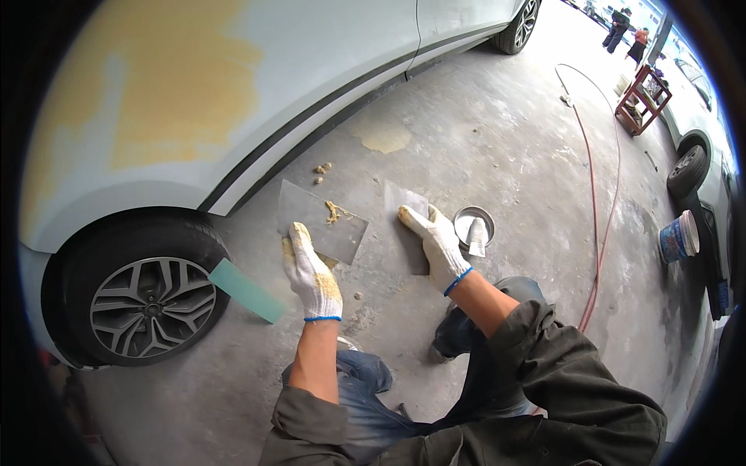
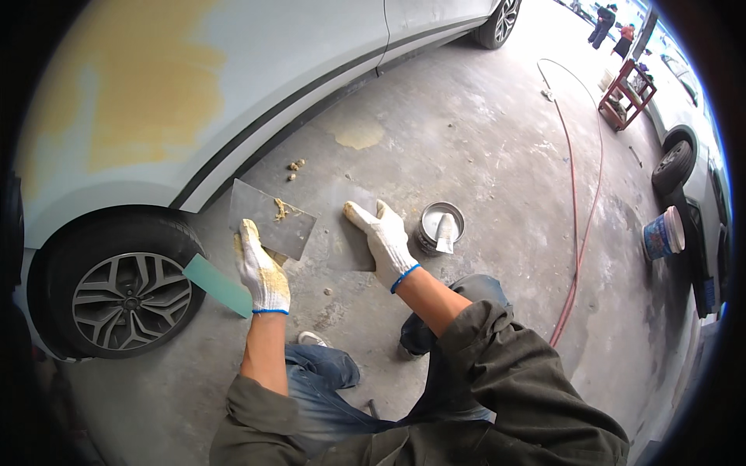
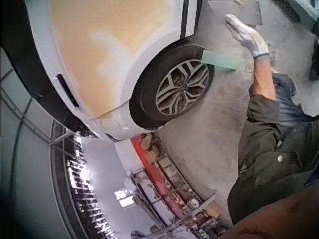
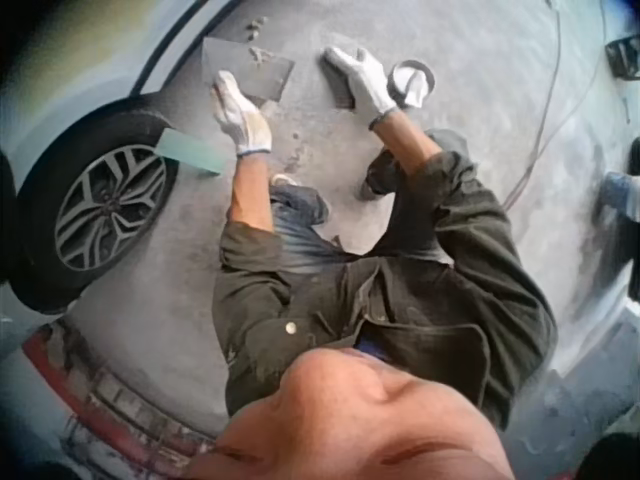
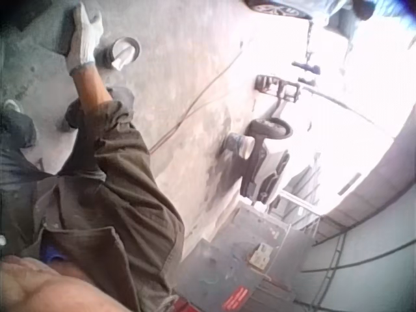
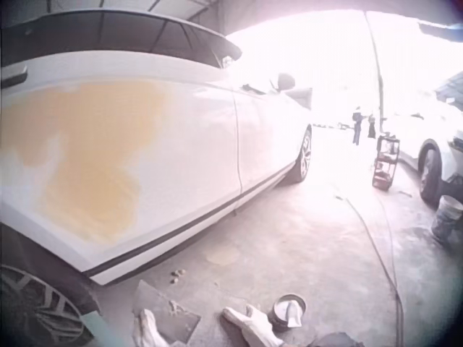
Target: The person kneels beside a white car and uses a sanding block to smooth a yellow filler patch on the side panel. They repeatedly scrape filler from the sanding block with a metal scraper, then continue sanding the panel in long strokes.
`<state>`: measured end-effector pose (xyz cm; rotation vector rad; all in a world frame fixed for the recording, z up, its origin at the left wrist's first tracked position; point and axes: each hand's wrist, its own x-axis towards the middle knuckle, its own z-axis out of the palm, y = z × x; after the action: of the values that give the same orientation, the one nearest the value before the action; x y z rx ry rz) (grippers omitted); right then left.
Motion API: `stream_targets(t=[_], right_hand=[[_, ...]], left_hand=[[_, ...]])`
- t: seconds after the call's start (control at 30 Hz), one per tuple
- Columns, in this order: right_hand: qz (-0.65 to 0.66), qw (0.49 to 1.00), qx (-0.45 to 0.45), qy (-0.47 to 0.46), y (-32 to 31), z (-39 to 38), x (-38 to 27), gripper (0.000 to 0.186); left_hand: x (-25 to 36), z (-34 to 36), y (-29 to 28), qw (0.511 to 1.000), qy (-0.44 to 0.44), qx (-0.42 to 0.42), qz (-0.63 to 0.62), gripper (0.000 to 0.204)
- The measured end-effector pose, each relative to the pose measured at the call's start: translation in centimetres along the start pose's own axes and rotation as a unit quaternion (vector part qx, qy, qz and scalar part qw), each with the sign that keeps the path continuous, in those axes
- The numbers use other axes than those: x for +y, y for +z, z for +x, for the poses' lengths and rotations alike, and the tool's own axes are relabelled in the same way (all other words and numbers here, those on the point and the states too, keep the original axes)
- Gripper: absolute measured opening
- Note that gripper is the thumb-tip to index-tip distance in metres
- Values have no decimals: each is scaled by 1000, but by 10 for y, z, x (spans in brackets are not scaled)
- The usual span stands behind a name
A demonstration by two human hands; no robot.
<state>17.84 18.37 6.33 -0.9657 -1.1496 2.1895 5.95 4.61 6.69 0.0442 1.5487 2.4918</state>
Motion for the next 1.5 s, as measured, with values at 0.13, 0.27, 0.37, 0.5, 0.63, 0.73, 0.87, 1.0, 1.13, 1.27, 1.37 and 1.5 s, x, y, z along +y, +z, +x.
stream_targets(t=[0.13, 0.27, 0.37, 0.5, 0.63, 0.73, 0.87, 1.0, 1.13, 1.27, 1.37, 1.5], right_hand=[[-58, 998, 14, -15, 16, -16, 5, 40], [-101, 994, 29, -17, 15, -22, 9, 34], [-110, 993, 51, -1, 16, -24, 4, 32], [-108, 992, 66, 7, 10, -19, 13, 32], [-135, 988, 73, 11, 11, -23, 12, 36], [-158, 986, 61, 9, 12, -23, 15, 36], [-145, 989, 25, -13, 10, -25, 10, 36], [-171, 985, 29, 0, 5, -21, 5, 35], [-134, 990, 35, -13, 5, -20, -1, 32], [-126, 992, 25, -7, 0, -19, -8, 29], [-84, 996, 5, -3, -3, -15, -12, 30], [-90, 995, 7, -52, -7, -3, -10, 32]], left_hand=[[-11, 0, -7, 1000, 16, -26, 1, 48], [-9, -15, 6, 989, 53, -121, 65, 43], [-13, -23, 14, 980, 41, -152, 125, 43], [-21, -26, 11, 957, 11, -170, 236, 41], [-20, -25, 14, 953, 28, -164, 253, 39], [-26, -22, 10, 957, 33, -166, 235, 38], [-26, -29, 9, 948, 4, -199, 249, 30], [-7, -37, 14, 901, -40, -230, 366, 22], [-19, -30, -6, 865, -15, -294, 407, 20], [-28, -31, -16, 880, -34, -339, 330, 20], [-14, -39, -8, 865, -29, -367, 342, 24], [-11, -45, 1, 830, 128, -261, 477, 45]])
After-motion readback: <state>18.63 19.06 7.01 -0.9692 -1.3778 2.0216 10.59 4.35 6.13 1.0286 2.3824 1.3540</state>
